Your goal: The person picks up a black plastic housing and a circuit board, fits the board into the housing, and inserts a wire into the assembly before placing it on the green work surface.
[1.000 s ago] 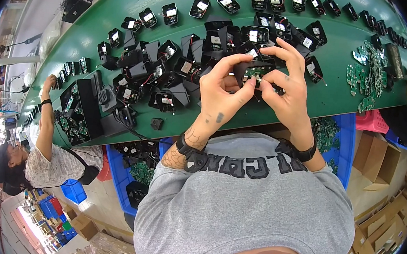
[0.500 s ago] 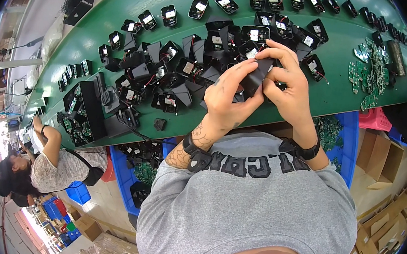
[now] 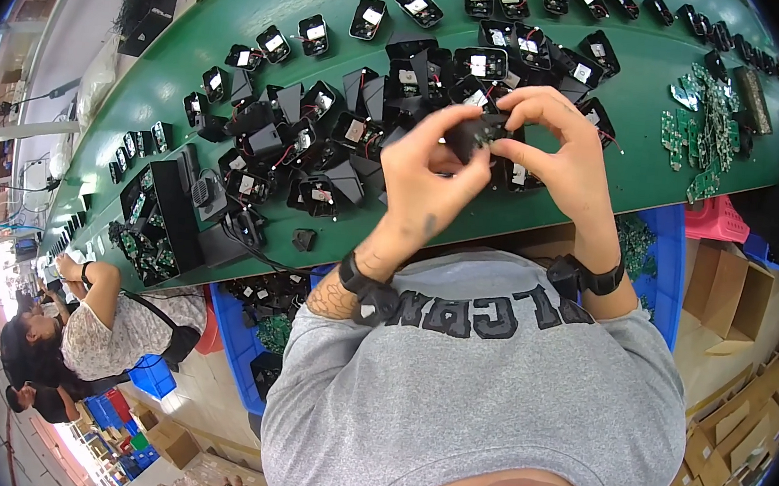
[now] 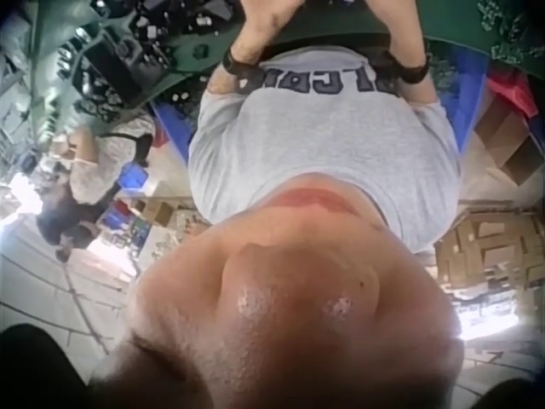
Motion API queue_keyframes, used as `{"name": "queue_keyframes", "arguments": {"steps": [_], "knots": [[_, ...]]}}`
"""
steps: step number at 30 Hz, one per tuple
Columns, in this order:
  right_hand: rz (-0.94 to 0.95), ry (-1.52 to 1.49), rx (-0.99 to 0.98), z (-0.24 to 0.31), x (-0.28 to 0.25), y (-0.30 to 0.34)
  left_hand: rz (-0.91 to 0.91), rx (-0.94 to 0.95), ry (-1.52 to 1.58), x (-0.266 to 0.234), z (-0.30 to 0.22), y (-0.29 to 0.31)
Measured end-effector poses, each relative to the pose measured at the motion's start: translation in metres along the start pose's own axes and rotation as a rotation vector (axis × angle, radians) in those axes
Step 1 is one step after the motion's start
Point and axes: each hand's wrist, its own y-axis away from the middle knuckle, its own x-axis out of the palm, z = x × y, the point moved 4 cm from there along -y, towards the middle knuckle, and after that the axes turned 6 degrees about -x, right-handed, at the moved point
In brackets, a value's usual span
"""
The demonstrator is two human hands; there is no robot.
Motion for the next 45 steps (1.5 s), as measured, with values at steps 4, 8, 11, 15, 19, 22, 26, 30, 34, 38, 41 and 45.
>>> {"name": "queue_keyframes", "arguments": {"steps": [4,8,11,15,19,22,26,30,34,38,41,45], "knots": [[0.15,0.283,-0.608,0.02,-0.003,-0.002,0.315,-0.384,0.347,-0.02,0.012,-0.017],[0.29,0.233,-0.721,0.026,-0.003,0.002,0.433,-0.48,0.281,-0.025,0.005,-0.013],[0.305,0.34,-0.823,0.031,0.002,-0.001,0.441,-0.509,0.271,-0.026,0.006,-0.015],[0.126,0.434,-0.606,0.031,0.01,-0.003,0.103,-0.141,0.145,-0.024,-0.009,-0.008],[0.079,0.065,0.022,0.001,0.015,-0.003,-0.111,0.25,-0.199,-0.018,-0.019,-0.001],[-0.047,-0.159,0.08,-0.018,0.021,0.002,-0.165,0.355,-0.328,-0.017,-0.019,-0.001],[-0.079,0.157,-0.219,-0.003,0.016,0.001,-0.125,0.202,-0.154,-0.017,-0.013,-0.002],[-0.115,0.25,-0.193,0.002,0.018,0.0,-0.12,0.169,-0.088,-0.015,-0.011,-0.002],[-0.171,0.198,-0.159,-0.003,0.023,0.001,-0.122,0.11,-0.01,-0.015,-0.008,-0.006],[-0.147,0.24,-0.315,0.004,0.027,-0.002,-0.154,0.048,0.056,-0.019,-0.004,-0.007],[-0.054,0.339,-0.329,0.012,0.032,-0.003,-0.09,-0.099,-0.064,-0.026,-0.015,-0.003],[0.149,0.734,-0.48,0.036,0.051,0.002,0.238,-0.406,0.234,-0.043,0.014,-0.021]]}}
